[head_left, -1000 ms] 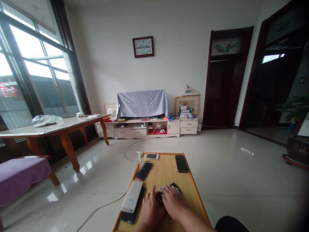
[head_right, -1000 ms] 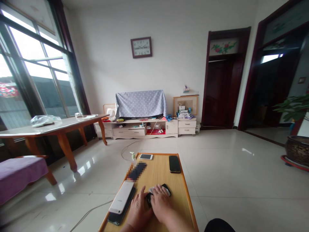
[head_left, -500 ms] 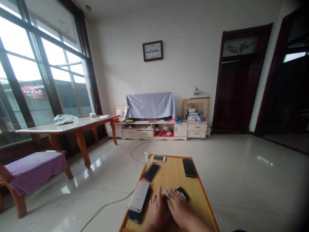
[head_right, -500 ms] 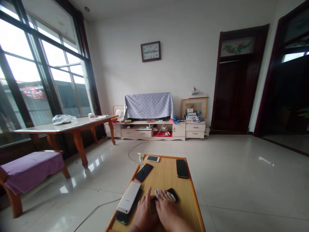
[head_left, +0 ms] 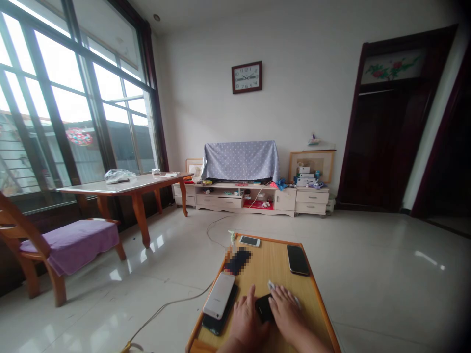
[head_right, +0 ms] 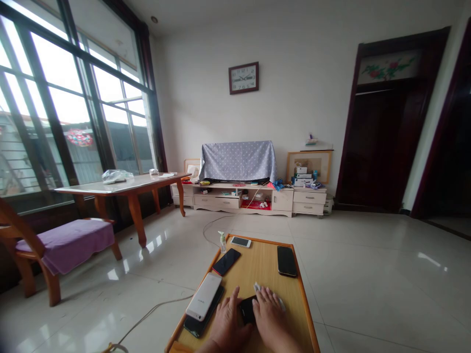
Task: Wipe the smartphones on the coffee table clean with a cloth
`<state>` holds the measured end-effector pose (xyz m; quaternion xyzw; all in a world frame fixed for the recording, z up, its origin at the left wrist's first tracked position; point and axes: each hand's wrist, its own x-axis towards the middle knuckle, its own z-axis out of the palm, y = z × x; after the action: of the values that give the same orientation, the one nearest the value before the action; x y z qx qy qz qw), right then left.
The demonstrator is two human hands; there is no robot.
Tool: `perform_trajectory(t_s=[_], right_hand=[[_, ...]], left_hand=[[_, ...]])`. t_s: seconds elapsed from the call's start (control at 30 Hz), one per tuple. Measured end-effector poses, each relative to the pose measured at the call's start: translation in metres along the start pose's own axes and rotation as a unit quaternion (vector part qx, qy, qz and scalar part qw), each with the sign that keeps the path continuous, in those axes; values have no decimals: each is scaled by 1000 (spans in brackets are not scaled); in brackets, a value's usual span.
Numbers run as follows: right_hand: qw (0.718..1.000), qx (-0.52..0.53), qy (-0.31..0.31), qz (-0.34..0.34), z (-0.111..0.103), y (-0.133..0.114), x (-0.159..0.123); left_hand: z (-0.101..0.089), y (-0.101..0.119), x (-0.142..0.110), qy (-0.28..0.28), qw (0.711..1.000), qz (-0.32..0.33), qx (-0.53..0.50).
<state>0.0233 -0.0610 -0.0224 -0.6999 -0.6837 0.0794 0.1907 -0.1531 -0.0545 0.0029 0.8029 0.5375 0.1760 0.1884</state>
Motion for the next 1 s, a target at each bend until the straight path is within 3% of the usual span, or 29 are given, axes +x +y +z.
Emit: perform_trajectory(t_s=[0.07,0.13,0.3,0.37,0.57,0.8,1.0], right_hand=[[998,-15,21,51,-3,7,5],[999,-10,19,50,-1,3,2],[989,73,-35,-124,12,-18,-27],[984,87,-37,-149,9,-13,-33],[999,29,31,-13,-7,17,-24],[990,78,-22,-116,-1,1,-44],[996,44,72,5,-12,34,-33]], left_hand=[[-2,3,-1,-6,1000,-2,-10],[-3,4,-1,-3,1000,-4,-17],[-5,-1,0,-17,1000,-13,-9],[-5,-1,0,-21,1000,-8,-14],[-3,3,0,-7,1000,-9,-15],[4,-4,5,-18,1000,2,7],[8,-1,7,9,999,11,29]])
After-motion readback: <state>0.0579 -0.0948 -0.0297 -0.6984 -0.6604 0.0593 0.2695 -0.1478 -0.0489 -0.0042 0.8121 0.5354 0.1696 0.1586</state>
